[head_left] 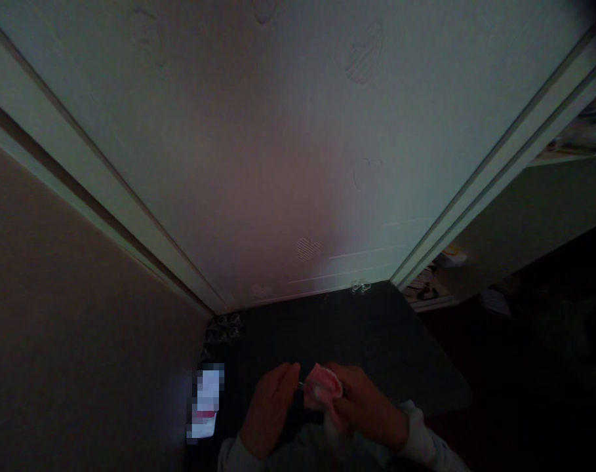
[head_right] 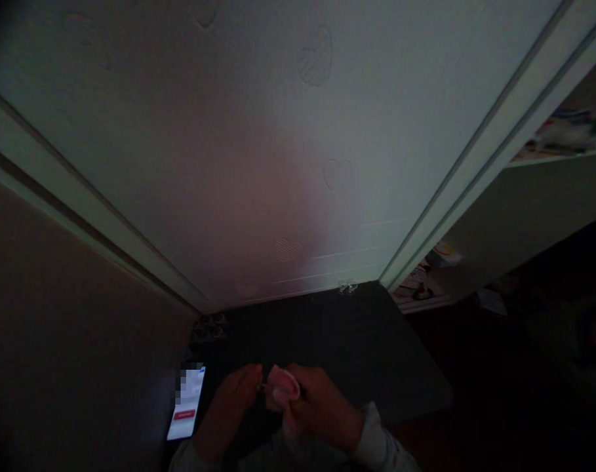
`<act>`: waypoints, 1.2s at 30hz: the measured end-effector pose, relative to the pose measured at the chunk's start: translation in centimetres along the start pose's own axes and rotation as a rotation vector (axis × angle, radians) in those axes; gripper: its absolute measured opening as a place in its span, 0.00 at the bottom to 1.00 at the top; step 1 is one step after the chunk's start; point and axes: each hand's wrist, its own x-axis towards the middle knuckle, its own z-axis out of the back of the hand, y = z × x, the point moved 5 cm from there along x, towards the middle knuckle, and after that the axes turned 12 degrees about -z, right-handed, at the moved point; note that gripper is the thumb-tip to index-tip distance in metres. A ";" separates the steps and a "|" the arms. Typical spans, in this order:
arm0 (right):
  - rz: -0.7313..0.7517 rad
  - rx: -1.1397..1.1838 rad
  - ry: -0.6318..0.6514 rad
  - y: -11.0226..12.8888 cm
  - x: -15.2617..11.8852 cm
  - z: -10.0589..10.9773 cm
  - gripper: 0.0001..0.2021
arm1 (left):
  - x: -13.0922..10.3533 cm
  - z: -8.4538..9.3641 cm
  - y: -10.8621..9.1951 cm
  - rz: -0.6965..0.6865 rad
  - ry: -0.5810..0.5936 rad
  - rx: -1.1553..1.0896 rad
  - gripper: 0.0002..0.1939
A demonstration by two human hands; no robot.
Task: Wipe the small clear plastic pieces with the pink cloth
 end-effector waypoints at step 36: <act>-0.056 0.056 -0.063 -0.3 0.5 1.4 0.10 | -0.3 0.9 0.0 0.010 0.040 -0.173 0.17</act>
